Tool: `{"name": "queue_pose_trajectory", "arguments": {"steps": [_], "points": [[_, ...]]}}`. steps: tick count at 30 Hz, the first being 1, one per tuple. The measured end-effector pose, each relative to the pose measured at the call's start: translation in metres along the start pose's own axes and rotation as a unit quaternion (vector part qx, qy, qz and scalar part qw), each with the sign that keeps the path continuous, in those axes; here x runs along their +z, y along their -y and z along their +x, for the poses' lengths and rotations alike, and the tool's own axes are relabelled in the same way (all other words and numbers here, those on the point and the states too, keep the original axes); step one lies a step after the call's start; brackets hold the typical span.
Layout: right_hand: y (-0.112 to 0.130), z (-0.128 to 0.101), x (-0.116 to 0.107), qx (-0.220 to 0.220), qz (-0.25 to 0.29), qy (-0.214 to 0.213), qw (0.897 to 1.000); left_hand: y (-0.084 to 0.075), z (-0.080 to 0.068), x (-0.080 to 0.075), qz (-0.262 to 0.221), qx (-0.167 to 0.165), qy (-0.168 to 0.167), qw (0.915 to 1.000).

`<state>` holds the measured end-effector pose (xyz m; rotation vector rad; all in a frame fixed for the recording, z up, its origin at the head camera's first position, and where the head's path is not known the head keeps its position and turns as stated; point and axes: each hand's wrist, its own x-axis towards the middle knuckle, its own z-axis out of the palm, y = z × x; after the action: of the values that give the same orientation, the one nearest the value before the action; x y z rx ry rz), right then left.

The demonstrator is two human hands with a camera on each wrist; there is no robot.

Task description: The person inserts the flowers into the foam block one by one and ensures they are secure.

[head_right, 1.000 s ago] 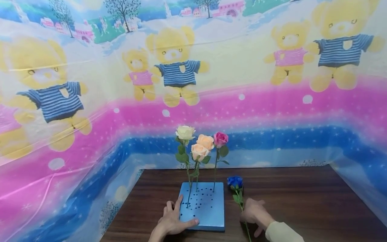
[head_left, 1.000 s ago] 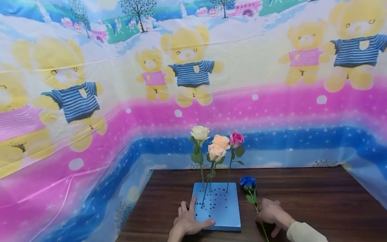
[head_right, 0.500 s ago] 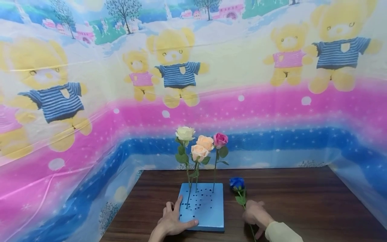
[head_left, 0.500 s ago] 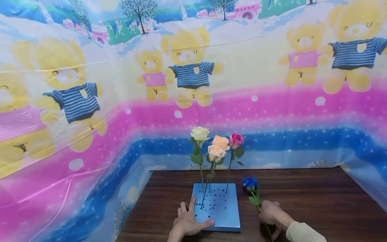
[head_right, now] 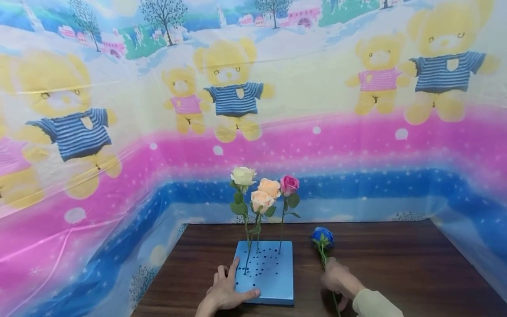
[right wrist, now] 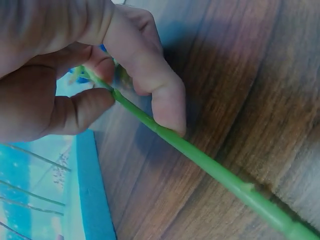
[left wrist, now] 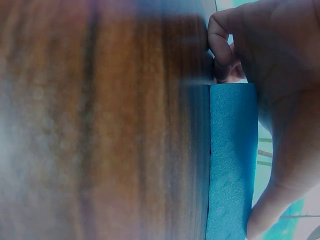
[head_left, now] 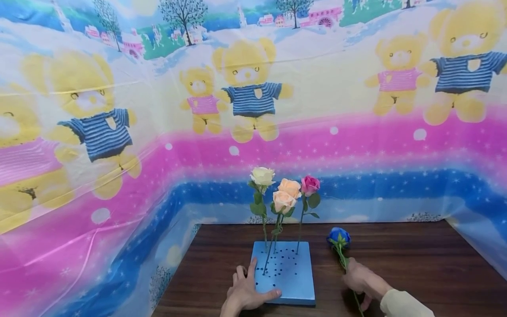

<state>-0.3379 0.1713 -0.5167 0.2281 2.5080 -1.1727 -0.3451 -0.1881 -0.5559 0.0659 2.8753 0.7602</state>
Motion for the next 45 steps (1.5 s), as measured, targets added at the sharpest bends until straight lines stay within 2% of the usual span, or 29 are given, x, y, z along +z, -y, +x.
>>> {"name": "queue_pose_trajectory", "arguments": {"steps": [5, 9, 15, 20, 26, 33, 38, 45], "points": [[0.004, -0.002, -0.009, -0.012, 0.054, 0.026, 0.998, 0.001, 0.001, 0.0, -0.002, 0.0, -0.001, 1.0], [0.008, -0.006, -0.011, -0.035, 0.087, 0.014, 0.995, 0.002, 0.001, 0.001, -0.005, -0.001, -0.002, 1.0], [0.008, -0.009, -0.013, -0.064, 0.11, -0.019, 0.992, 0.004, -0.001, 0.002, -0.011, -0.008, 0.0, 0.9999], [0.007, -0.012, -0.014, -0.113, 0.108, -0.085, 0.984, 0.005, -0.003, 0.002, -0.006, -0.009, 0.0, 0.9999], [0.012, -0.014, -0.018, -0.179, 0.076, -0.17, 0.966, 0.005, -0.002, 0.003, -0.008, -0.007, -0.001, 0.9999], [0.02, -0.015, -0.024, -0.244, 0.064, -0.244, 0.937, 0.002, 0.0, 0.002, -0.011, -0.001, 0.002, 0.9999], [0.023, -0.016, -0.025, -0.268, 0.06, -0.275, 0.921, 0.001, 0.0, 0.001, -0.006, 0.002, 0.001, 1.0], [0.025, -0.018, -0.027, -0.292, 0.043, -0.302, 0.906, -0.001, 0.0, -0.001, -0.002, 0.004, 0.0, 1.0]]}}
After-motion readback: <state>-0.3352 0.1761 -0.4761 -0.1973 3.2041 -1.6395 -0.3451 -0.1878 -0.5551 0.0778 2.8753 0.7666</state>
